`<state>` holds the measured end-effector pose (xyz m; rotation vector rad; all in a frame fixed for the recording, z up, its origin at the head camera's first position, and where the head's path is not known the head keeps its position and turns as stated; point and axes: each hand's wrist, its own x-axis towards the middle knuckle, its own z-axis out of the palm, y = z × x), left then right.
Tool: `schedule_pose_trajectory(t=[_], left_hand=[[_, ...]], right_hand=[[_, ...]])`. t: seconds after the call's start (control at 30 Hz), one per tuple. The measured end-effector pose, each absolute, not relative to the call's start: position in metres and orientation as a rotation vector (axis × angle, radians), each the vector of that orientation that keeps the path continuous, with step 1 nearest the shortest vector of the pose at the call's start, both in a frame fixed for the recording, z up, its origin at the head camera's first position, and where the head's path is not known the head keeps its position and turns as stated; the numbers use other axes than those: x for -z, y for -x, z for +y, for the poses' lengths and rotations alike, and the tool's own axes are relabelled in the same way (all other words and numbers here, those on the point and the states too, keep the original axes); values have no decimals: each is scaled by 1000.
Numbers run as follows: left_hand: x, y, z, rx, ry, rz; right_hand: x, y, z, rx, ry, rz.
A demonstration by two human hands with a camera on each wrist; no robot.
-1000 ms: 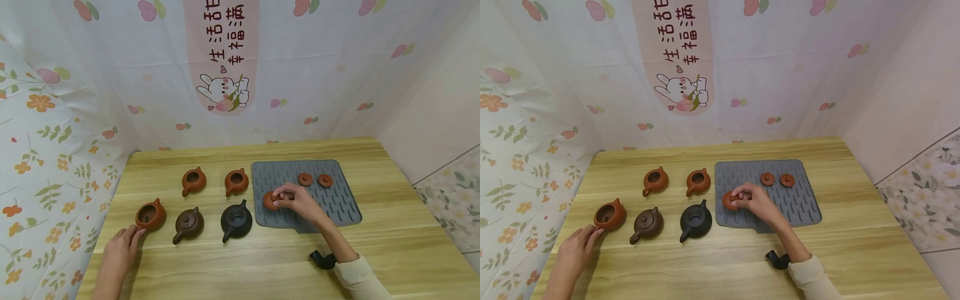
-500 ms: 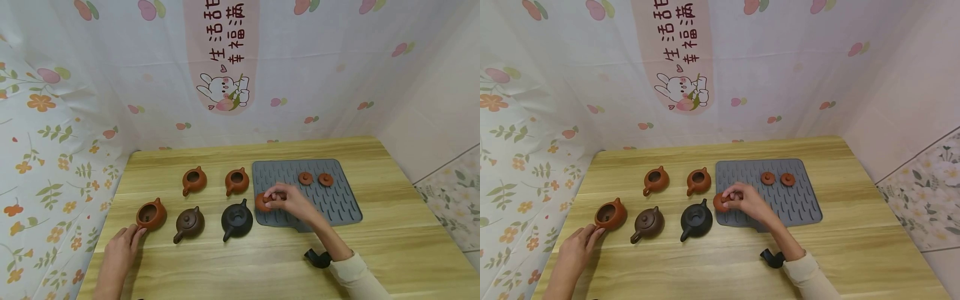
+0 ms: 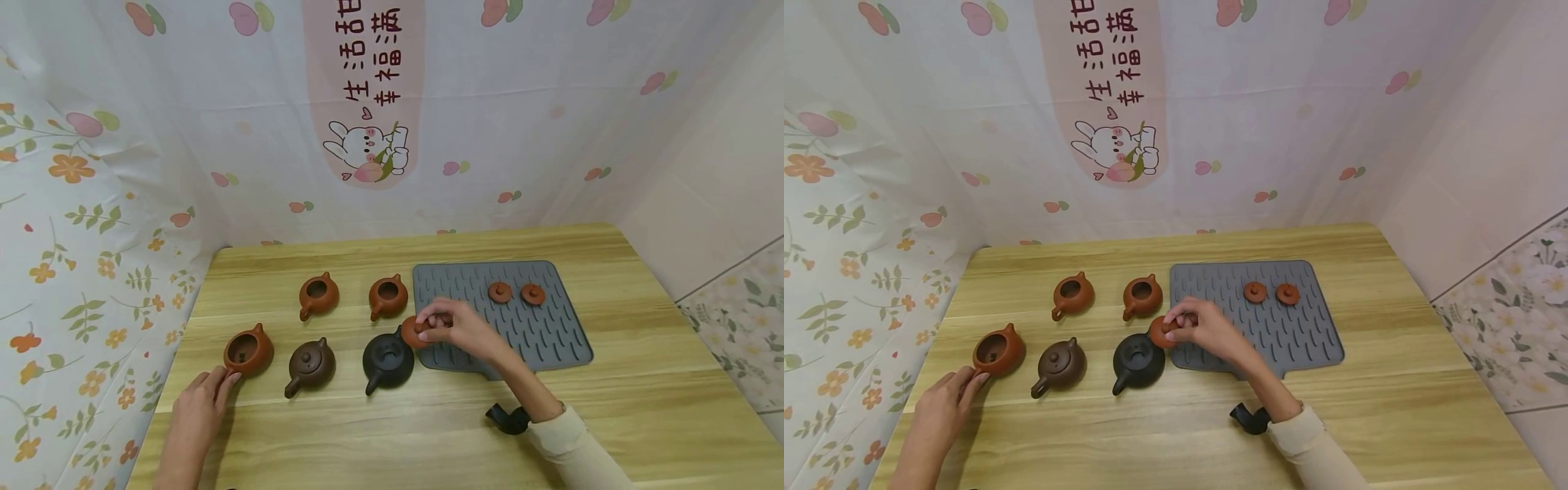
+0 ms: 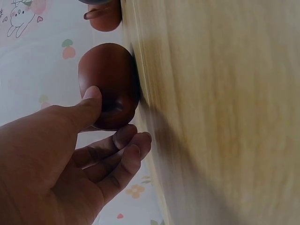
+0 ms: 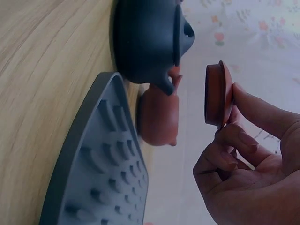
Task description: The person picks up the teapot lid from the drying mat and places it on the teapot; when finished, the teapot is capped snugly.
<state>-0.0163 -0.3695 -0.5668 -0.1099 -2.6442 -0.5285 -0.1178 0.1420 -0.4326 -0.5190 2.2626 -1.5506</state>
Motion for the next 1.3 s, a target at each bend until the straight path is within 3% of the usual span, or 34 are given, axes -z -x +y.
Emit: schedule_pose_trajectory(t=[0.27, 0.67, 1.0, 1.3], left_hand=[[560, 15, -364, 537, 96, -2649], [499, 0, -325, 575, 61, -2675], [551, 11, -357, 551, 69, -2662], [560, 13, -364, 547, 80, -2668]], right_hand=[[429, 118, 133, 1529, 554, 2258], [430, 116, 119, 1515, 615, 2255], [427, 116, 102, 1488, 698, 2241], [419, 116, 85, 1414, 761, 2262]])
